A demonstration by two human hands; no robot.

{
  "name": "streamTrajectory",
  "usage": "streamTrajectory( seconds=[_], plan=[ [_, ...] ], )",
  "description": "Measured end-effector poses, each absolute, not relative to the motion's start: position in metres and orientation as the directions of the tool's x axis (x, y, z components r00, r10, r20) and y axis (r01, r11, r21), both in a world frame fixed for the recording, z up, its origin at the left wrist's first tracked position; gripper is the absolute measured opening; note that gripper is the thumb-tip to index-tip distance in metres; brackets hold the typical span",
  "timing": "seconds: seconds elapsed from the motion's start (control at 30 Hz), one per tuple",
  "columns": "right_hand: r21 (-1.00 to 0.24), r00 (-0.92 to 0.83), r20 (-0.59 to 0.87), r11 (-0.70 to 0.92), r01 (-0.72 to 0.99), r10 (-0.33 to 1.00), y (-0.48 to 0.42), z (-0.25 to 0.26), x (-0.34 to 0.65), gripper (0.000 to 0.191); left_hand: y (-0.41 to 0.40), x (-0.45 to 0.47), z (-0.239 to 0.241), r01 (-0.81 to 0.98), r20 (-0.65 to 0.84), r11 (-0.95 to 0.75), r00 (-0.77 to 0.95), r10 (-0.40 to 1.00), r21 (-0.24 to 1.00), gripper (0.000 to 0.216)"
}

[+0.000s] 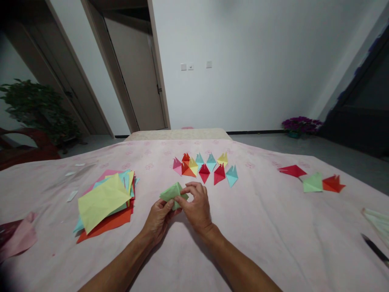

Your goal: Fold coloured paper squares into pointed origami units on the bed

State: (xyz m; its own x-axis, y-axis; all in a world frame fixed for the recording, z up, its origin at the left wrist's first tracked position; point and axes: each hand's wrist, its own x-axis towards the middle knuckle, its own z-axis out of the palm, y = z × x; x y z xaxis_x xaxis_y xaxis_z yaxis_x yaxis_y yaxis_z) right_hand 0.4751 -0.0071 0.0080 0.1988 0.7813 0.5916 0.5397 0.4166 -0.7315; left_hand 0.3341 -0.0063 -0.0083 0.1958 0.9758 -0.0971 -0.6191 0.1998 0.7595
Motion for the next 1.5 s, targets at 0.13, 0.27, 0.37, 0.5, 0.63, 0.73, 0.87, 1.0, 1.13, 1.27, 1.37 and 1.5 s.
streamTrajectory(
  seconds=[0.13,0.27,0.37,0.5,0.63,0.73,0.87,1.0,1.13,1.27,1.37,1.5],
  plan=[
    [-0.831,0.221,0.484,0.367,0.417,0.847,-0.006,0.008,0.474,0.009,-0.004,0.332,-0.01,-0.537,-0.085,0.173,0.184,0.979,0.826,0.037],
    [-0.921,0.258,0.345,0.271,0.281,0.903,-0.007,0.009,0.47,0.013,-0.003,0.333,-0.014,-0.446,-0.047,0.123,0.178,0.983,0.887,0.038],
    [-0.96,0.272,0.28,0.259,0.109,0.921,-0.008,0.009,0.467,0.026,-0.002,0.335,-0.016,-0.414,-0.042,0.112,0.175,0.984,0.903,0.042],
    [-0.959,0.264,0.28,0.282,0.032,0.923,-0.005,0.008,0.466,0.047,-0.003,0.333,-0.015,-0.382,-0.034,0.043,0.032,0.999,0.923,0.052],
    [-0.948,0.356,0.316,0.302,0.098,0.879,-0.003,0.009,0.468,0.047,-0.012,0.332,-0.01,-0.259,0.16,-0.207,-0.19,0.969,0.943,0.054],
    [-0.951,0.351,0.305,0.301,0.068,0.885,-0.003,0.009,0.469,0.046,-0.02,0.333,-0.007,-0.233,0.246,-0.256,-0.07,0.967,0.938,0.048],
    [-0.95,0.301,0.312,0.302,0.081,0.901,-0.005,0.009,0.467,0.046,-0.02,0.338,-0.006,-0.312,0.137,-0.132,-0.008,0.991,0.941,0.038],
    [-0.92,0.287,0.377,0.322,0.223,0.881,-0.008,0.011,0.465,0.044,-0.014,0.341,-0.006,-0.453,-0.038,0.047,0.029,0.999,0.89,0.05],
    [-0.908,0.247,0.406,0.359,0.214,0.88,-0.011,0.013,0.463,0.039,-0.01,0.34,-0.007,-0.55,-0.137,0.192,0.14,0.981,0.812,0.055],
    [-0.876,0.235,0.479,0.44,0.199,0.846,-0.014,0.011,0.466,0.034,-0.005,0.335,-0.009,-0.637,-0.215,0.307,0.219,0.952,0.708,0.041],
    [-0.763,0.164,0.631,0.569,0.306,0.758,-0.017,0.011,0.469,0.022,-0.001,0.331,-0.009,-0.702,-0.202,0.322,0.252,0.946,0.635,0.034],
    [-0.638,0.069,0.739,0.662,0.394,0.671,-0.019,0.014,0.472,0.018,0.0,0.33,-0.006,-0.74,-0.196,0.351,0.292,0.936,0.574,0.021]
  ],
)
